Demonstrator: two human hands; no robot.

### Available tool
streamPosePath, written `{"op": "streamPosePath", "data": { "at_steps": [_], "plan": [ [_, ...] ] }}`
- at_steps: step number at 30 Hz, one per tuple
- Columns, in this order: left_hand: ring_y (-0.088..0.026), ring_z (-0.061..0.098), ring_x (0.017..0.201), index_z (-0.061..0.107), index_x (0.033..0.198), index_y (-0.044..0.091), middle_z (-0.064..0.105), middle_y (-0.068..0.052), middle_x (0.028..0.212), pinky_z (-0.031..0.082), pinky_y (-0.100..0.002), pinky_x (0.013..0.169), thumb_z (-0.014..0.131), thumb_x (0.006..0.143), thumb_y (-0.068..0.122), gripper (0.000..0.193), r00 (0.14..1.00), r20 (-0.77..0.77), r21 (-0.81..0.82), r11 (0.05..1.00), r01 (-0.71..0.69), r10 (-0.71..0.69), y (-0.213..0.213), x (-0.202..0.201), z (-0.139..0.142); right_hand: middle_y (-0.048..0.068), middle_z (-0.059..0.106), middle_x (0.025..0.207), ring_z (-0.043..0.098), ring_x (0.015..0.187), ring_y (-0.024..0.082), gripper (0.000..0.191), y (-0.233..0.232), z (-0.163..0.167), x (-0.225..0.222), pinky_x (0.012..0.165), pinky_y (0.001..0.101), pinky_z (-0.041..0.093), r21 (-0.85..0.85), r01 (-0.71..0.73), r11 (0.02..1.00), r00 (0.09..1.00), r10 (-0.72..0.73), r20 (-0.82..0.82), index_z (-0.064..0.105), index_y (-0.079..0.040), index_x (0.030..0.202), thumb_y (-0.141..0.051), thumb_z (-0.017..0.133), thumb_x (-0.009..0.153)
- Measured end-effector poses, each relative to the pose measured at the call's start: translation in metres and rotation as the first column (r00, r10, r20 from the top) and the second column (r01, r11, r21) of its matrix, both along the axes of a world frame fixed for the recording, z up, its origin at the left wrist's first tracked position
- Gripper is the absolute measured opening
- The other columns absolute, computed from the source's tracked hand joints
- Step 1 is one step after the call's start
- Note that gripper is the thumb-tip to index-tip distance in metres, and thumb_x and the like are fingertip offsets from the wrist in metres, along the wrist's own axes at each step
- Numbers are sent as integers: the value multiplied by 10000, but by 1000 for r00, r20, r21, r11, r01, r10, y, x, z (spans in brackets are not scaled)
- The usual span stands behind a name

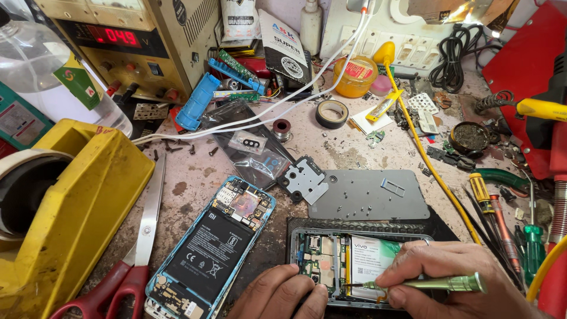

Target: The person reassembles a smartphone by placing the battery and motherboard into the chassis, securing a metal bracket, and closing the device. They then inspect the exterior and use a prying tool to adjust the back cover.

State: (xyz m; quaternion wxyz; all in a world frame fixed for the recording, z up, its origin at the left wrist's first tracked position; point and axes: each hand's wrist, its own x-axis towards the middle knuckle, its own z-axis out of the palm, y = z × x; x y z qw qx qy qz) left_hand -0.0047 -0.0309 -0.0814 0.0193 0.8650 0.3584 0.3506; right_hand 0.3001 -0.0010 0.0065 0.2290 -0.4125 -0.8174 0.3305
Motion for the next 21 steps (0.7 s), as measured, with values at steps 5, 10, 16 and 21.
{"op": "streamPosePath", "data": {
  "at_steps": [5, 10, 16, 21],
  "plan": [
    [-231, 687, 1101, 733, 1156, 151, 701, -16, 1041, 580, -406, 972, 684, 972, 296, 239, 1000, -5, 0, 1000, -1, 1, 0, 1, 1, -36, 809, 887, 763, 855, 121, 147, -2, 3, -5, 720, 263, 603, 16, -43, 999, 999, 43, -32, 807, -132, 972, -238, 827, 873],
    [-232, 692, 1094, 740, 1130, 156, 707, -11, 1023, 588, -399, 941, 709, 950, 293, 229, 1000, 3, -10, 1000, -29, 29, -1, 3, 1, -20, 826, 888, 760, 867, 135, 123, -2, 4, -5, 730, 271, 603, 39, -85, 996, 995, 87, -55, 802, -117, 974, -180, 812, 869],
    [-228, 685, 1108, 735, 1156, 167, 703, -6, 1041, 589, -408, 949, 712, 948, 294, 245, 1000, 11, 0, 1000, -14, 14, 1, 1, 1, 23, 766, 906, 703, 830, 141, 120, -4, 0, 4, 703, 284, 620, -15, 103, 995, 975, -104, -198, 779, -85, 1021, -140, 770, 915],
    [-249, 680, 1158, 726, 1233, 159, 690, -32, 1092, 579, -427, 975, 706, 949, 265, 304, 1000, 2, -66, 998, 8, -8, 0, -1, 5, 43, 770, 971, 785, 892, 98, 213, -2, 9, 5, 819, 270, 611, 67, 442, 894, 853, -396, -340, 721, -55, 1151, -149, 588, 1014]
  ]
}}
